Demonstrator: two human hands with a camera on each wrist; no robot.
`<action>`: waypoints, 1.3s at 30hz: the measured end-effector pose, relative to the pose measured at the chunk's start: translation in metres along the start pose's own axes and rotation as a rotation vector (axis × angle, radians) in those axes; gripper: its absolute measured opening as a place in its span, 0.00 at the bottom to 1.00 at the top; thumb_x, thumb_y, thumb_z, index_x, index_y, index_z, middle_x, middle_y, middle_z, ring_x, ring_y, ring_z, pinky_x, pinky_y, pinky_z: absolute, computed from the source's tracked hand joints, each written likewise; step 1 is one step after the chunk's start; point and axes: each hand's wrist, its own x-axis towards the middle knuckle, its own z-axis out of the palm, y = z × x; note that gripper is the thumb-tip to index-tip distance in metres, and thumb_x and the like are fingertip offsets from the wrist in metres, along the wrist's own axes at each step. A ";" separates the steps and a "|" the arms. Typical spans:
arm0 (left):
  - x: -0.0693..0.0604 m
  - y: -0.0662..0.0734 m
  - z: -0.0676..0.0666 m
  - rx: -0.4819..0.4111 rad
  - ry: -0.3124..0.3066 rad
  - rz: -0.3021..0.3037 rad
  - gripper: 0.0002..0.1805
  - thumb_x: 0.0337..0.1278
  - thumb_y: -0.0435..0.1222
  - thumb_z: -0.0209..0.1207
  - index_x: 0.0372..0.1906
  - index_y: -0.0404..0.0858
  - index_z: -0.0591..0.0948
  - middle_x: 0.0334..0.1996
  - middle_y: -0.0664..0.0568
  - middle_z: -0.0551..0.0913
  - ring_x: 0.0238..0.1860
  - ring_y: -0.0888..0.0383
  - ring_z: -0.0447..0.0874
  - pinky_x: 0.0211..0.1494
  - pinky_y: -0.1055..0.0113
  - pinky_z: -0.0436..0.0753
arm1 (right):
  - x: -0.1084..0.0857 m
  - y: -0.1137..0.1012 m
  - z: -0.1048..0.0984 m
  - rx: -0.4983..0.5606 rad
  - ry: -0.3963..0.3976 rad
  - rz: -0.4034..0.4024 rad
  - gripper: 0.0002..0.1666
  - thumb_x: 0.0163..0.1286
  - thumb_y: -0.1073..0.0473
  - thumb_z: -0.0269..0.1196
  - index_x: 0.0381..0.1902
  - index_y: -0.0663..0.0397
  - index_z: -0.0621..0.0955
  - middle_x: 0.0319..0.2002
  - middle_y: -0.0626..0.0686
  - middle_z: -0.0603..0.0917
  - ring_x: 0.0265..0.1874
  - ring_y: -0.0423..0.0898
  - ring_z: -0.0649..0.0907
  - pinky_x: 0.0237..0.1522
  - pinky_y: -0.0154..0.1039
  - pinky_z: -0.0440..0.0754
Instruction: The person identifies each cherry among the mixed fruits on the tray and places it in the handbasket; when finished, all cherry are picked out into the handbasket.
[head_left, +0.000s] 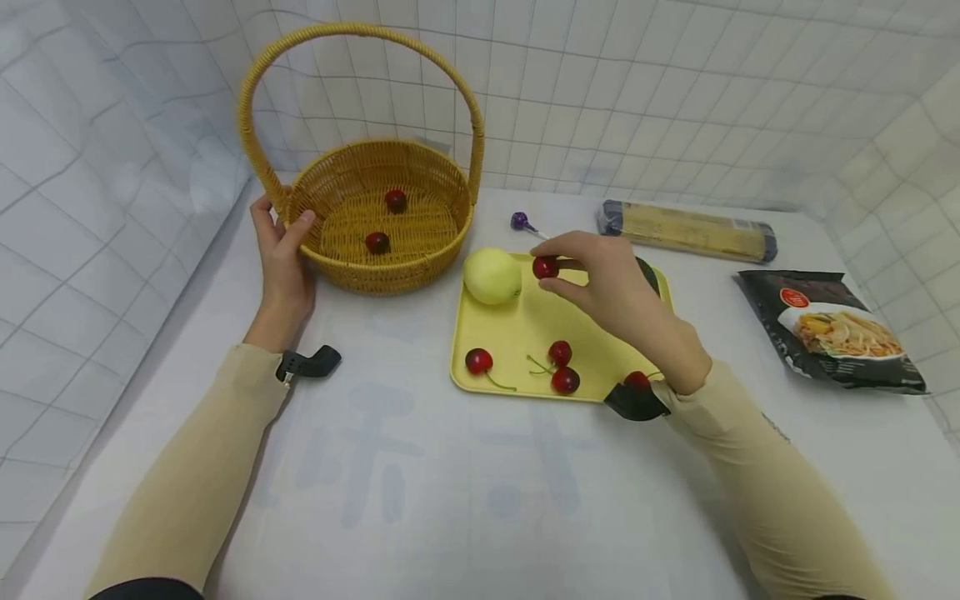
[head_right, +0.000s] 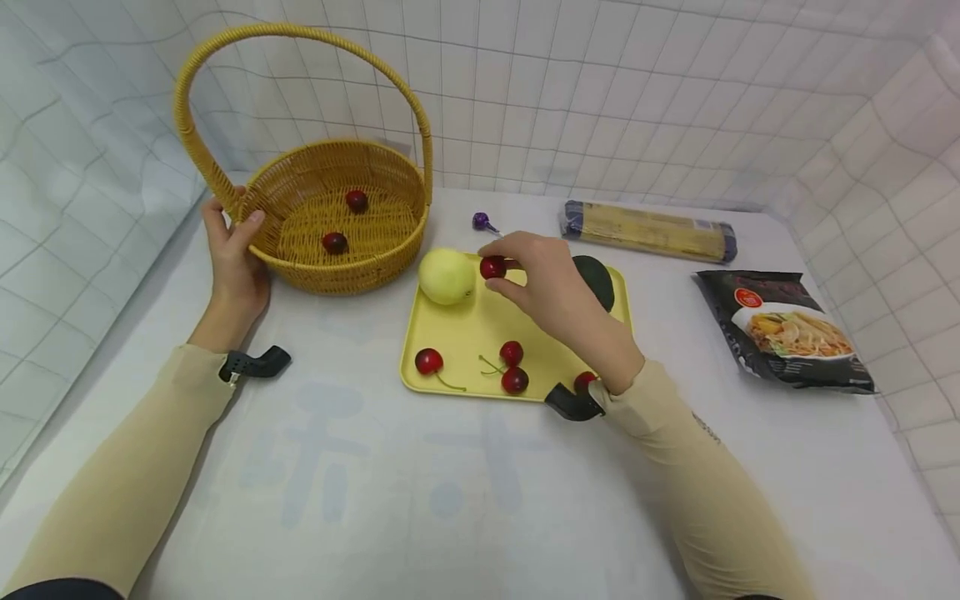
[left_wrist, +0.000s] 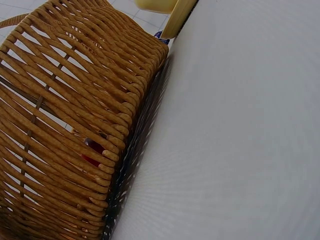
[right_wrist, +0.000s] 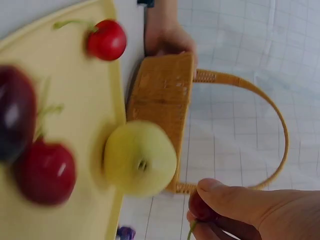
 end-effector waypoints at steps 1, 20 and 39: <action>0.001 0.000 0.000 0.003 -0.004 -0.002 0.29 0.64 0.39 0.64 0.67 0.47 0.68 0.68 0.44 0.75 0.68 0.49 0.74 0.71 0.59 0.70 | 0.005 -0.003 0.003 0.014 0.010 -0.005 0.20 0.67 0.64 0.75 0.57 0.58 0.87 0.53 0.55 0.90 0.50 0.50 0.91 0.57 0.46 0.87; 0.000 0.002 -0.001 0.022 0.017 -0.008 0.28 0.64 0.39 0.64 0.66 0.48 0.69 0.68 0.44 0.76 0.69 0.49 0.73 0.72 0.59 0.67 | 0.101 -0.067 0.055 0.073 -0.143 -0.047 0.20 0.72 0.62 0.71 0.58 0.61 0.84 0.52 0.55 0.89 0.52 0.47 0.87 0.56 0.38 0.84; -0.001 0.002 0.000 0.053 0.010 -0.003 0.28 0.65 0.39 0.62 0.67 0.48 0.68 0.70 0.43 0.75 0.71 0.47 0.72 0.73 0.57 0.67 | 0.067 -0.040 0.043 -0.039 -0.019 0.005 0.26 0.75 0.58 0.68 0.67 0.60 0.80 0.65 0.57 0.84 0.64 0.54 0.82 0.69 0.50 0.75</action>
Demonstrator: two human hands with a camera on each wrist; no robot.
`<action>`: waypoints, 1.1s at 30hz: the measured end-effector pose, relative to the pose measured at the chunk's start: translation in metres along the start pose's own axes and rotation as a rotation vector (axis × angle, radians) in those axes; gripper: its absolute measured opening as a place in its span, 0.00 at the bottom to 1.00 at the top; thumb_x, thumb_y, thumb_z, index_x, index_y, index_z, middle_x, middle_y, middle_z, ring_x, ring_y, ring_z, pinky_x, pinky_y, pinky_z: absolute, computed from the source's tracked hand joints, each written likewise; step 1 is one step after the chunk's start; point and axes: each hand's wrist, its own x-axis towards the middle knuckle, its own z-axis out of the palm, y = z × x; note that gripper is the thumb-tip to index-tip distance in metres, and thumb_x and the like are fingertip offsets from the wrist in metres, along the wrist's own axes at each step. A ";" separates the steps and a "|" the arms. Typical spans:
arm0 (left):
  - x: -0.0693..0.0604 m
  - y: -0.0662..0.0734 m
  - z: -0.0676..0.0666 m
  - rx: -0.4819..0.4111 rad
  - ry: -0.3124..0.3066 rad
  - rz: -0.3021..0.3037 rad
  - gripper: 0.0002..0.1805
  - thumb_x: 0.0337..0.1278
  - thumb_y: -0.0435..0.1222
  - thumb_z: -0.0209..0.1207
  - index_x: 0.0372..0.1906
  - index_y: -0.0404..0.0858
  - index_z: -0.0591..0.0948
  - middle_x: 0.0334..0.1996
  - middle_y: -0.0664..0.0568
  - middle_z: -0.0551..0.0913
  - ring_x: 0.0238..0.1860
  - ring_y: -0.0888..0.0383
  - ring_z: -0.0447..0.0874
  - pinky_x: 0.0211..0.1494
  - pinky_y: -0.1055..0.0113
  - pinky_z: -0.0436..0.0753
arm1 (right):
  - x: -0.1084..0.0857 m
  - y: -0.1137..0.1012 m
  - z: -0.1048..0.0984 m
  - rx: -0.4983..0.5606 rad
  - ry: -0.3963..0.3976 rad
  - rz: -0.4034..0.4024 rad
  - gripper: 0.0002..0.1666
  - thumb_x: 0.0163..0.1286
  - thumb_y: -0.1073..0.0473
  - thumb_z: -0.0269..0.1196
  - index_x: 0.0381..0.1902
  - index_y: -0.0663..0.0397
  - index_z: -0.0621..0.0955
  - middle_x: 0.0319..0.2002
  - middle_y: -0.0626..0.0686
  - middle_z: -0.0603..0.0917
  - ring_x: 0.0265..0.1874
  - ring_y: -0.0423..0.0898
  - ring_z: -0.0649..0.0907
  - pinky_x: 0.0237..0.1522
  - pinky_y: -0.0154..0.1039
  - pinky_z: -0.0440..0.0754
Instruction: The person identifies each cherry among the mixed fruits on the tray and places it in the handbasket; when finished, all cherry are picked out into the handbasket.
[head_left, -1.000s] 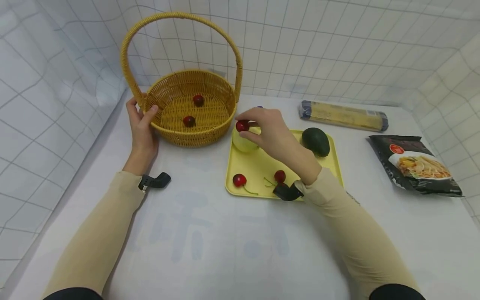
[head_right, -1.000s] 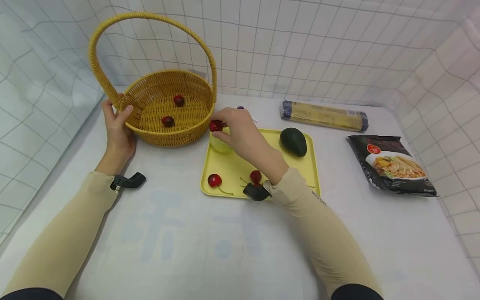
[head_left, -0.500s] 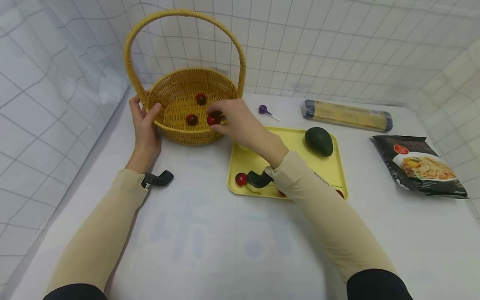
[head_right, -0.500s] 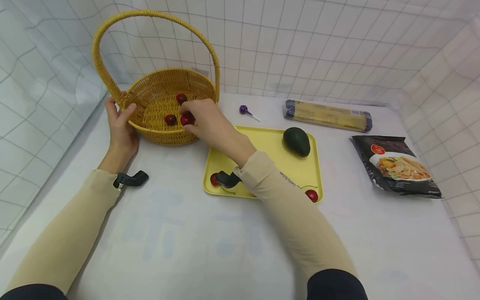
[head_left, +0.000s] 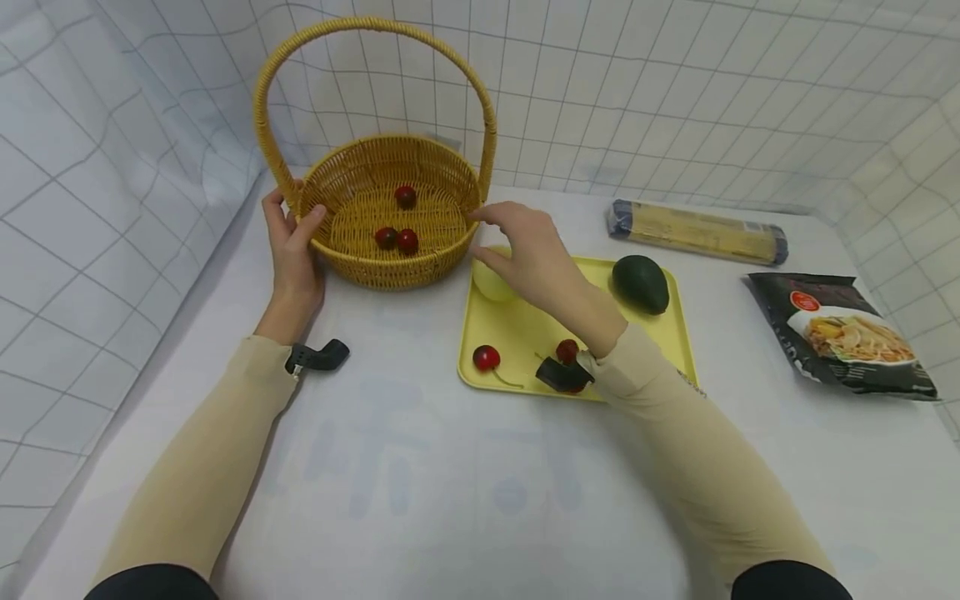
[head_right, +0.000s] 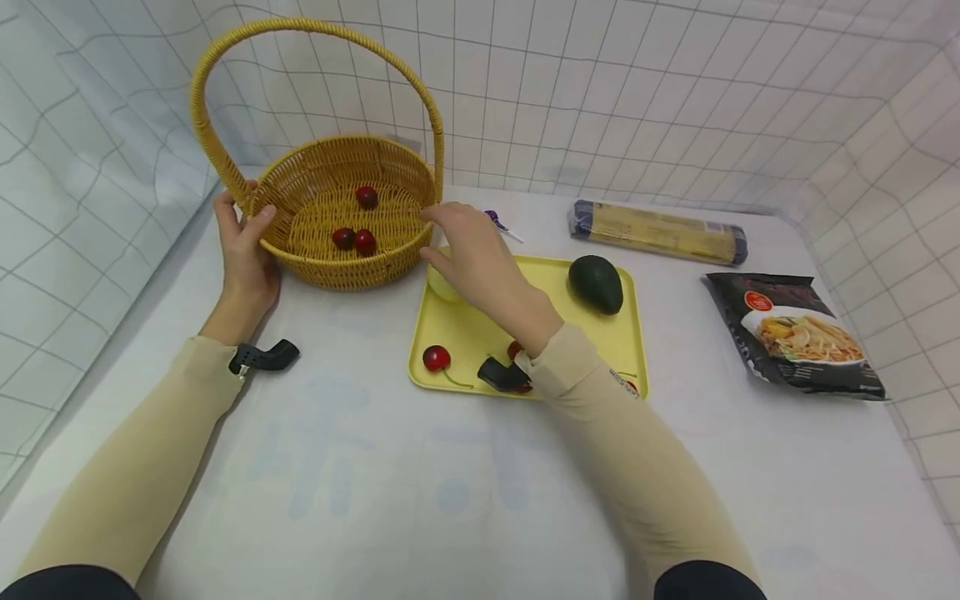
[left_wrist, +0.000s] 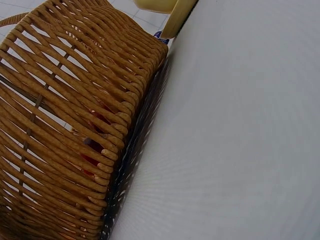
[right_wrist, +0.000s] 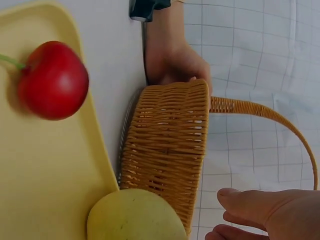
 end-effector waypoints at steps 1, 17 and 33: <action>0.000 0.000 0.000 -0.004 0.002 0.001 0.28 0.65 0.39 0.62 0.68 0.47 0.68 0.69 0.43 0.75 0.70 0.47 0.72 0.73 0.58 0.67 | -0.005 0.003 -0.001 0.006 0.004 0.001 0.26 0.75 0.58 0.68 0.67 0.60 0.80 0.65 0.57 0.84 0.63 0.54 0.83 0.67 0.50 0.76; 0.000 0.000 -0.001 -0.018 0.004 -0.003 0.28 0.65 0.39 0.63 0.67 0.47 0.68 0.69 0.43 0.75 0.68 0.49 0.74 0.72 0.57 0.68 | -0.082 0.042 -0.031 0.056 -0.021 0.106 0.22 0.72 0.57 0.71 0.61 0.58 0.84 0.59 0.57 0.88 0.54 0.58 0.89 0.61 0.52 0.84; 0.000 0.000 0.002 -0.036 0.007 -0.001 0.28 0.64 0.39 0.64 0.66 0.48 0.69 0.68 0.43 0.76 0.66 0.49 0.74 0.70 0.59 0.68 | -0.110 0.077 -0.039 0.211 -0.258 0.154 0.23 0.71 0.53 0.73 0.60 0.56 0.86 0.57 0.55 0.89 0.57 0.53 0.87 0.62 0.55 0.83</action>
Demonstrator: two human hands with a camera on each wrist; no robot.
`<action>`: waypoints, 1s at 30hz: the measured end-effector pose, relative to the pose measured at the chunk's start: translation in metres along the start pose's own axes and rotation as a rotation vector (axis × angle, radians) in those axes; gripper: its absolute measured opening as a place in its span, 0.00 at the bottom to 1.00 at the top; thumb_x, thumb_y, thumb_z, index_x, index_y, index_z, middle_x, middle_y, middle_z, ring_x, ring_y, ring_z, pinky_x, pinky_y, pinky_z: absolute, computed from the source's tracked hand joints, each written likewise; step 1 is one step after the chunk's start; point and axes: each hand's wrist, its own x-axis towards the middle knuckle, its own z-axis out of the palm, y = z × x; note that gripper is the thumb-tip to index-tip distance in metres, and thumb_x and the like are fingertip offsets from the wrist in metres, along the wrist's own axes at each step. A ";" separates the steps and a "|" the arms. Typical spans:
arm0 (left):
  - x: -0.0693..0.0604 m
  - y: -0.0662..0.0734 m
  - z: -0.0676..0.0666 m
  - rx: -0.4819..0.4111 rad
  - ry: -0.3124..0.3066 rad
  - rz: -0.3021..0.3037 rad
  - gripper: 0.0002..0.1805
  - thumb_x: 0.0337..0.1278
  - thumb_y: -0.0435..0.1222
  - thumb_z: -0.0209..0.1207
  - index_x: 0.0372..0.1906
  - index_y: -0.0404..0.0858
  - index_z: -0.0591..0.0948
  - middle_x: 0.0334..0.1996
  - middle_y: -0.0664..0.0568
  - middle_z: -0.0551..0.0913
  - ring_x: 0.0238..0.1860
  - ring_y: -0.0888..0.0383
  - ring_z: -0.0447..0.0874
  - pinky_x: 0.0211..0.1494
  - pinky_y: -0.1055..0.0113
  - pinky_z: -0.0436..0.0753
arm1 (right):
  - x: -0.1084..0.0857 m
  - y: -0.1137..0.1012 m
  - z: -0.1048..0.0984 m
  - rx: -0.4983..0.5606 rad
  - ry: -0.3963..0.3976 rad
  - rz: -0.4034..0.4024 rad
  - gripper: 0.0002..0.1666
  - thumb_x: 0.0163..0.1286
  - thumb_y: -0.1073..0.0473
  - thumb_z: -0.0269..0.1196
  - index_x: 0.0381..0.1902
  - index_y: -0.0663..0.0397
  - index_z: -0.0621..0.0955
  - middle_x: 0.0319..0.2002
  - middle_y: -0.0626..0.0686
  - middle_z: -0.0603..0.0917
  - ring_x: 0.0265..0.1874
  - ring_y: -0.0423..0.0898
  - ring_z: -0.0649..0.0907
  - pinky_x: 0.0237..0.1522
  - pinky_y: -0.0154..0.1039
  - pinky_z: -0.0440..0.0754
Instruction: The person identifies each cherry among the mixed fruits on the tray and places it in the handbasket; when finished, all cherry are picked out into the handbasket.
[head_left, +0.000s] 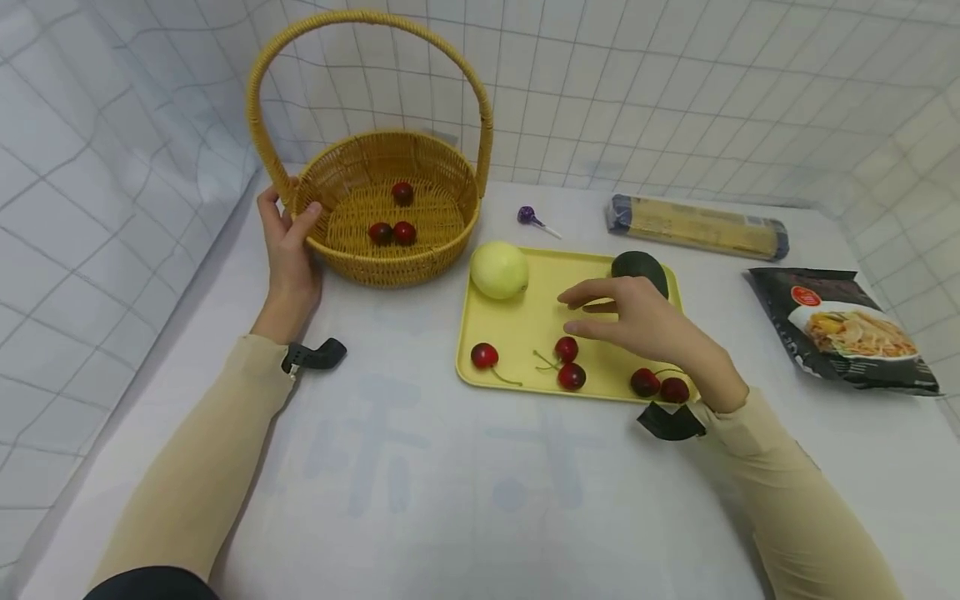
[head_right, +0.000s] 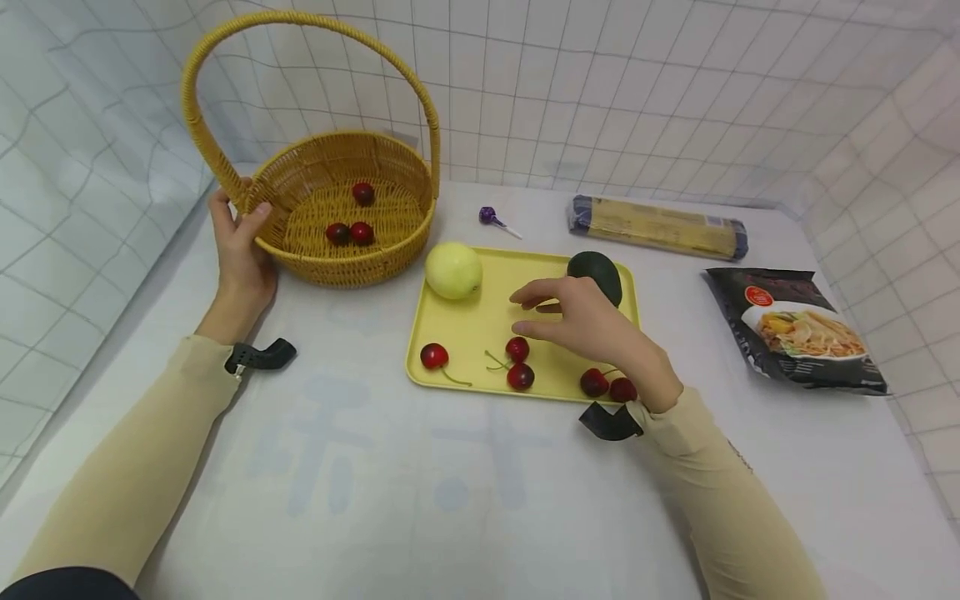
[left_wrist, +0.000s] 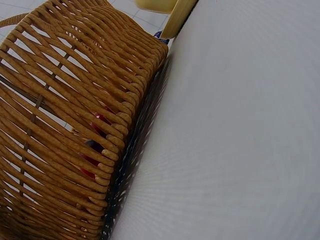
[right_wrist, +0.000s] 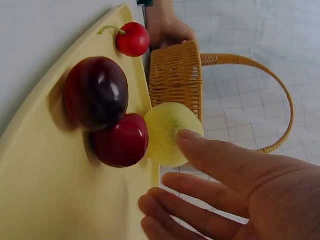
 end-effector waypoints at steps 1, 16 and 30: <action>0.000 0.000 0.000 -0.001 0.000 0.001 0.28 0.64 0.38 0.64 0.66 0.47 0.69 0.67 0.43 0.76 0.66 0.49 0.74 0.70 0.59 0.68 | -0.001 0.002 0.000 0.003 -0.026 0.005 0.23 0.70 0.53 0.73 0.60 0.56 0.86 0.57 0.54 0.89 0.57 0.52 0.87 0.63 0.55 0.83; 0.000 0.002 -0.001 -0.004 -0.001 -0.010 0.27 0.65 0.38 0.63 0.67 0.48 0.69 0.69 0.43 0.76 0.67 0.49 0.75 0.70 0.57 0.69 | 0.003 0.014 0.012 0.022 -0.154 -0.015 0.23 0.65 0.55 0.77 0.58 0.44 0.88 0.54 0.43 0.90 0.53 0.43 0.88 0.60 0.48 0.84; 0.000 -0.001 -0.001 0.013 -0.004 0.003 0.28 0.64 0.38 0.62 0.67 0.48 0.68 0.68 0.44 0.76 0.67 0.49 0.75 0.71 0.58 0.67 | 0.005 0.012 0.026 0.039 -0.074 -0.070 0.22 0.63 0.56 0.79 0.55 0.45 0.89 0.50 0.42 0.90 0.50 0.41 0.87 0.59 0.46 0.85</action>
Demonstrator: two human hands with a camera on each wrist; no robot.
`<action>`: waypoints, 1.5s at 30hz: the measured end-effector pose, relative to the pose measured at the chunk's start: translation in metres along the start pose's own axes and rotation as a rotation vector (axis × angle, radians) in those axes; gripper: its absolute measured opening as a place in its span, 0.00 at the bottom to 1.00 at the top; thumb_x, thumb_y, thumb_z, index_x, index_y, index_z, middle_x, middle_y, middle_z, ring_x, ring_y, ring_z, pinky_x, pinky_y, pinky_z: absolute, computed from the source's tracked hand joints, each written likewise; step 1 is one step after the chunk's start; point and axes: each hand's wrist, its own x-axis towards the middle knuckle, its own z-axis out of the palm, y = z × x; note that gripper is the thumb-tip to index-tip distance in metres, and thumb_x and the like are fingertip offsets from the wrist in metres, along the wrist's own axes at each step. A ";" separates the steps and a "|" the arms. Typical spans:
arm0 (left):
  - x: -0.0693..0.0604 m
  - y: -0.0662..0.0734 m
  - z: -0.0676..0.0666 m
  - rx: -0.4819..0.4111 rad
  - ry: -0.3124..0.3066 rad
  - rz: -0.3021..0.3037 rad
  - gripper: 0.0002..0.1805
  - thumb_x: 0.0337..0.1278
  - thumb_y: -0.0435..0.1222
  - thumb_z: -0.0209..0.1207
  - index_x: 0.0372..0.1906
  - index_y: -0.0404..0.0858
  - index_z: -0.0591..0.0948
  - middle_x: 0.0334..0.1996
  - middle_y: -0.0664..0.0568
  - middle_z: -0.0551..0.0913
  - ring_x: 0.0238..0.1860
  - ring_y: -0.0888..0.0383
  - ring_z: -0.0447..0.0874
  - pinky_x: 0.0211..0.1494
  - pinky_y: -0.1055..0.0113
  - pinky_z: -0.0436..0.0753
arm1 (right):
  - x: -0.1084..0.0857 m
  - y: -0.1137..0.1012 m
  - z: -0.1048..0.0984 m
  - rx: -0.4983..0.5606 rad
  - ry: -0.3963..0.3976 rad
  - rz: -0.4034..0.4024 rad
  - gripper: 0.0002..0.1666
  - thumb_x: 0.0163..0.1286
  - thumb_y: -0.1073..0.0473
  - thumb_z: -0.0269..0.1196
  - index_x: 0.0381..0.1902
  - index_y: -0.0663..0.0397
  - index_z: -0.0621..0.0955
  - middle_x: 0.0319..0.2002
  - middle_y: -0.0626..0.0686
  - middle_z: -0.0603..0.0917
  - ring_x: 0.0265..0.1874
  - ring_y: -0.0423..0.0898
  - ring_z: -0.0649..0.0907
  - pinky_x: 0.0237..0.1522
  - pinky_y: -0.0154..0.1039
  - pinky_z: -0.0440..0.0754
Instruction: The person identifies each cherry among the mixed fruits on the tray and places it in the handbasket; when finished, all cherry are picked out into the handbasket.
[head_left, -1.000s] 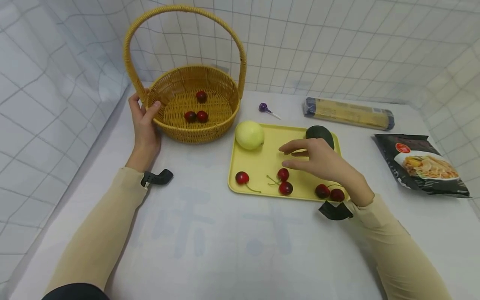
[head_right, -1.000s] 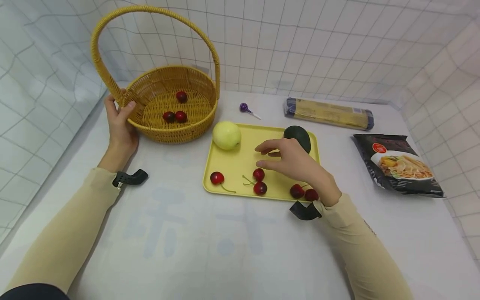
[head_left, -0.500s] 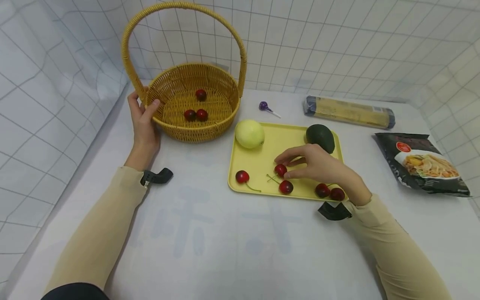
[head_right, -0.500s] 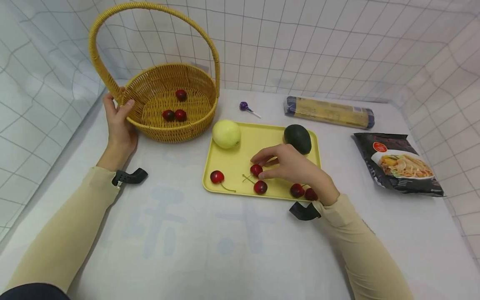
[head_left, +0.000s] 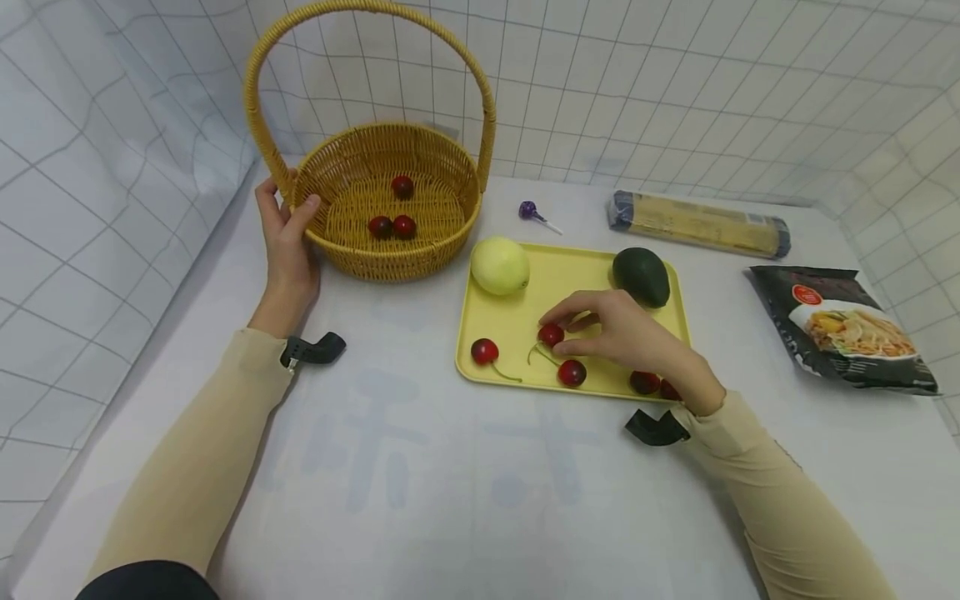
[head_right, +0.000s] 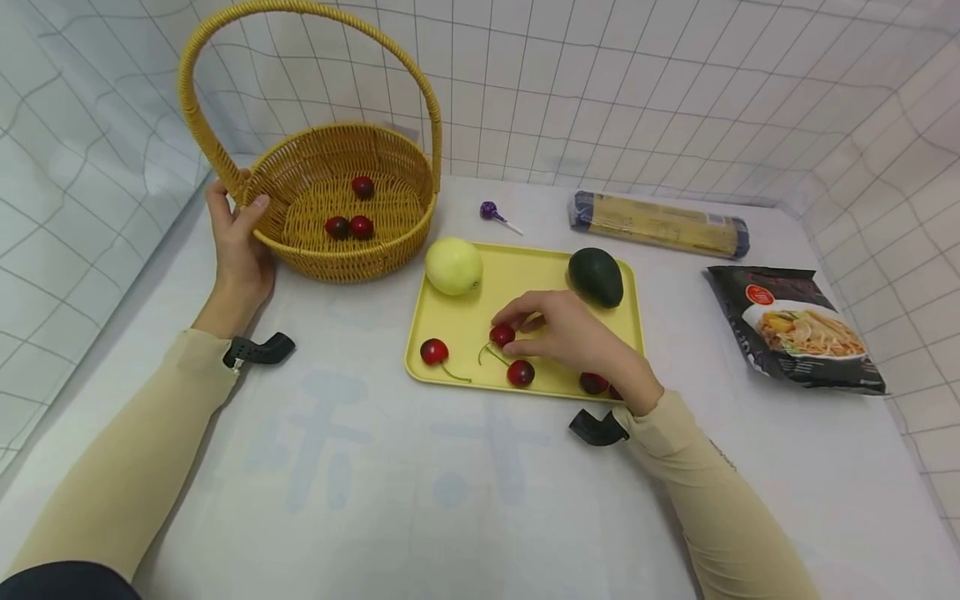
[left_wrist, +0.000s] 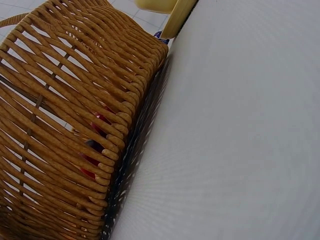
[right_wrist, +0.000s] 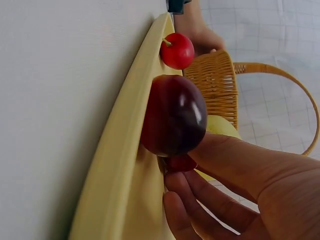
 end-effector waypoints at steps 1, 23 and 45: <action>0.000 0.000 0.000 -0.001 0.002 0.001 0.28 0.64 0.38 0.62 0.67 0.47 0.69 0.68 0.44 0.76 0.68 0.49 0.74 0.71 0.58 0.67 | 0.000 -0.001 0.000 -0.005 0.004 0.000 0.22 0.62 0.56 0.79 0.54 0.45 0.89 0.49 0.42 0.90 0.50 0.41 0.86 0.58 0.46 0.85; -0.002 0.001 -0.003 -0.018 0.029 -0.004 0.27 0.63 0.38 0.63 0.65 0.47 0.70 0.67 0.42 0.76 0.66 0.48 0.75 0.70 0.57 0.67 | 0.016 -0.034 -0.014 0.001 0.108 -0.101 0.16 0.65 0.55 0.78 0.50 0.44 0.88 0.45 0.40 0.90 0.46 0.39 0.87 0.53 0.42 0.88; 0.000 0.001 -0.002 0.016 -0.001 -0.008 0.27 0.65 0.39 0.63 0.67 0.49 0.69 0.68 0.41 0.76 0.64 0.48 0.77 0.70 0.55 0.69 | 0.124 -0.094 -0.003 0.056 0.315 -0.199 0.17 0.68 0.61 0.74 0.54 0.60 0.87 0.49 0.54 0.90 0.48 0.46 0.88 0.53 0.42 0.88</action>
